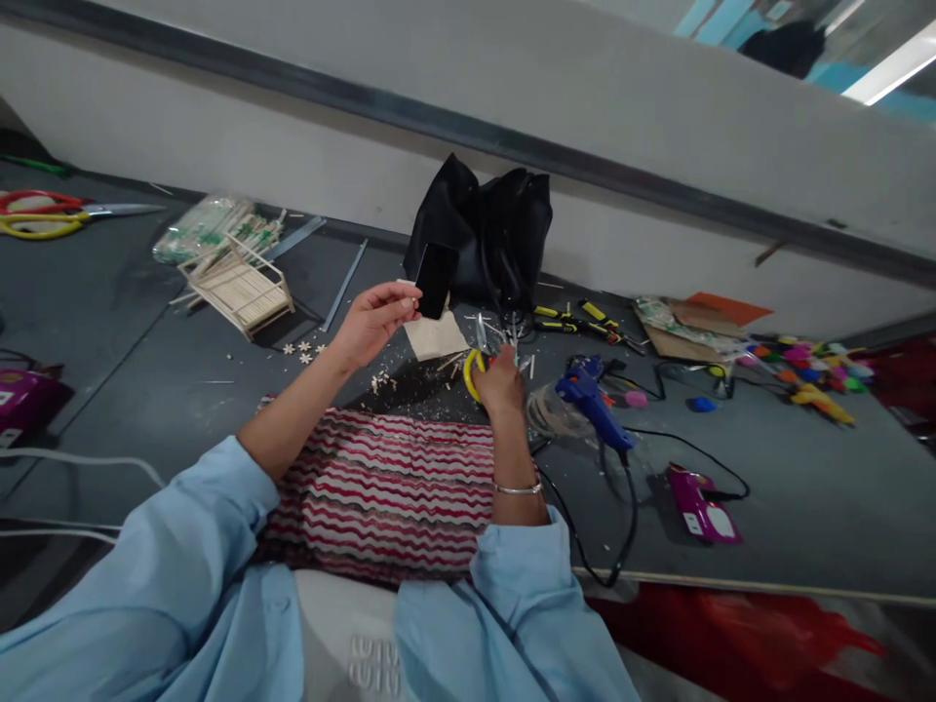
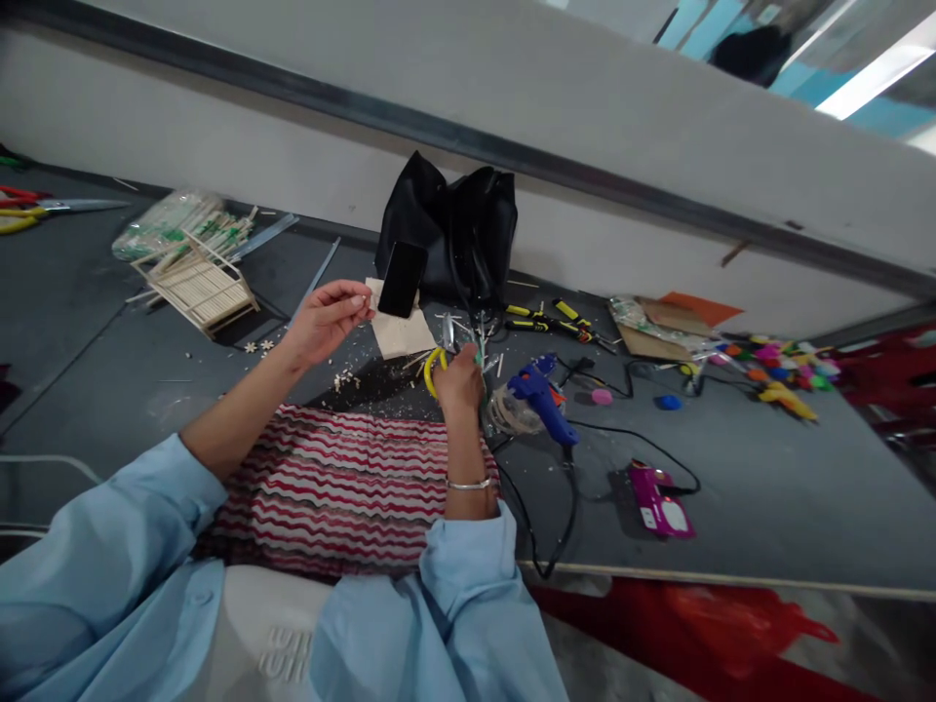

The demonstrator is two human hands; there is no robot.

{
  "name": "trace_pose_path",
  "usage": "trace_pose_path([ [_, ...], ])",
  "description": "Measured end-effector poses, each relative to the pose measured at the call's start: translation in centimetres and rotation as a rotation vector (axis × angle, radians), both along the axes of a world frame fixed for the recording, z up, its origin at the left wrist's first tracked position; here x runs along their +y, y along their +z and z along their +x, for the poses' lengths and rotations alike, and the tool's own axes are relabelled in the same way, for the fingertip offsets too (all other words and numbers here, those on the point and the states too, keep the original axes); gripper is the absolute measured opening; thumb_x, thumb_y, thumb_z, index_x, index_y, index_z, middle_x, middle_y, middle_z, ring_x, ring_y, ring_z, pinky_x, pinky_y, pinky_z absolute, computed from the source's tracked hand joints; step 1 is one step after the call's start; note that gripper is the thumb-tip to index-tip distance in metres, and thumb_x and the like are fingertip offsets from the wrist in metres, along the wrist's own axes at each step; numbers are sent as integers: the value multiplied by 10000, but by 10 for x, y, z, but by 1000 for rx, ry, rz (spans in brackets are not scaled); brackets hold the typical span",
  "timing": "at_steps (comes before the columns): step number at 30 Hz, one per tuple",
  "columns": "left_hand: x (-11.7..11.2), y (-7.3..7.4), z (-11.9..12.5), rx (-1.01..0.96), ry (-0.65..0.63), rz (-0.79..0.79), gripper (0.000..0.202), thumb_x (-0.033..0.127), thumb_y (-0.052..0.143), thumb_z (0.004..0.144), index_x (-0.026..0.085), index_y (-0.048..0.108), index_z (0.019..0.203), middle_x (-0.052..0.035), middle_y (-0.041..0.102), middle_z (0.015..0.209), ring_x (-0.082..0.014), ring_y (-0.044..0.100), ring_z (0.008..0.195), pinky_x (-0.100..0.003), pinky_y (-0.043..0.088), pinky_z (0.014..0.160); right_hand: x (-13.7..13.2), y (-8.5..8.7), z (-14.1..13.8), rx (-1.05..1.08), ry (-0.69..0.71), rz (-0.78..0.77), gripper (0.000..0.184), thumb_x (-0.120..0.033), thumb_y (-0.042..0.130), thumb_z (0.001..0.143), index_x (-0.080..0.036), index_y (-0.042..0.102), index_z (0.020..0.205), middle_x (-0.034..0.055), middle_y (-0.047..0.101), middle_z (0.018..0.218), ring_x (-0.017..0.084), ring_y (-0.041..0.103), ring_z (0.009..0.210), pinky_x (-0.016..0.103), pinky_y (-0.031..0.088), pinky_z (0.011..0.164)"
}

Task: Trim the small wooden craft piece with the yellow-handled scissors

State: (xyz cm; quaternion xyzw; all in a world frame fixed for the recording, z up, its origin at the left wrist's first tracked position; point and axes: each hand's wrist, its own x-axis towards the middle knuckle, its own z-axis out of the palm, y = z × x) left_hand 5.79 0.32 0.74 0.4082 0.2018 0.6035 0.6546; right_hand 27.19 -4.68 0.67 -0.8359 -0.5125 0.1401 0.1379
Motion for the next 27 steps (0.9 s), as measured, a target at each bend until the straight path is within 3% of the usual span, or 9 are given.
trace_pose_path([
  [4, 1, -1, 0, -11, 0, -3, 185, 215, 849, 711, 174, 755, 864, 2, 704, 776, -72, 656, 709, -245, 584, 793, 10, -15, 2, 279, 72, 347, 470, -180, 585, 786, -177, 548, 1254, 79, 713, 1021, 218, 695, 884, 355, 580, 812],
  [8, 0, 2, 1, 6, 14, -18, 198, 215, 859, 698, 178, 738, 850, 12, 699, 762, -71, 652, 701, -230, 577, 769, 14, -31, -9, 562, 257, 649, 574, -224, 588, 784, -217, 460, 1343, 35, 683, 998, 167, 677, 800, 313, 593, 718],
  [12, -3, 8, 1, 9, 34, -9, 237, 204, 852, 710, 179, 703, 892, 20, 690, 769, -70, 654, 706, -217, 570, 762, 9, -34, -24, 535, 425, 822, 497, -298, 643, 809, -247, 498, 1282, 61, 666, 1093, 165, 669, 849, 320, 589, 774],
  [15, -5, 12, 1, 11, 59, 7, 280, 200, 851, 718, 187, 655, 918, 33, 676, 776, -70, 653, 705, -218, 569, 758, 0, -27, -32, 417, 476, 825, 384, -395, 680, 835, -232, 570, 1165, 54, 651, 1016, 157, 617, 755, 308, 569, 717],
  [18, -7, 13, 2, 14, 58, 27, 341, 216, 859, 716, 202, 616, 954, 49, 663, 780, -70, 653, 708, -220, 568, 767, -6, -20, -38, 353, 557, 753, 431, -479, 674, 867, -221, 579, 1199, 36, 659, 935, 156, 598, 708, 307, 561, 701],
  [23, -10, 14, 3, 49, 44, 65, 400, 235, 866, 706, 221, 592, 997, 51, 664, 814, -82, 657, 738, -225, 557, 759, -7, -17, -40, 224, 653, 717, 523, -554, 654, 882, -205, 591, 1267, 95, 701, 1071, 220, 661, 916, 371, 571, 860],
  [27, -11, 15, 4, 69, 50, 65, 393, 224, 856, 711, 230, 587, 996, 43, 666, 829, -96, 656, 753, -237, 550, 760, -8, -15, -40, 116, 625, 622, 517, -555, 606, 916, -213, 596, 1303, 104, 696, 1116, 244, 656, 1024, 404, 550, 952],
])
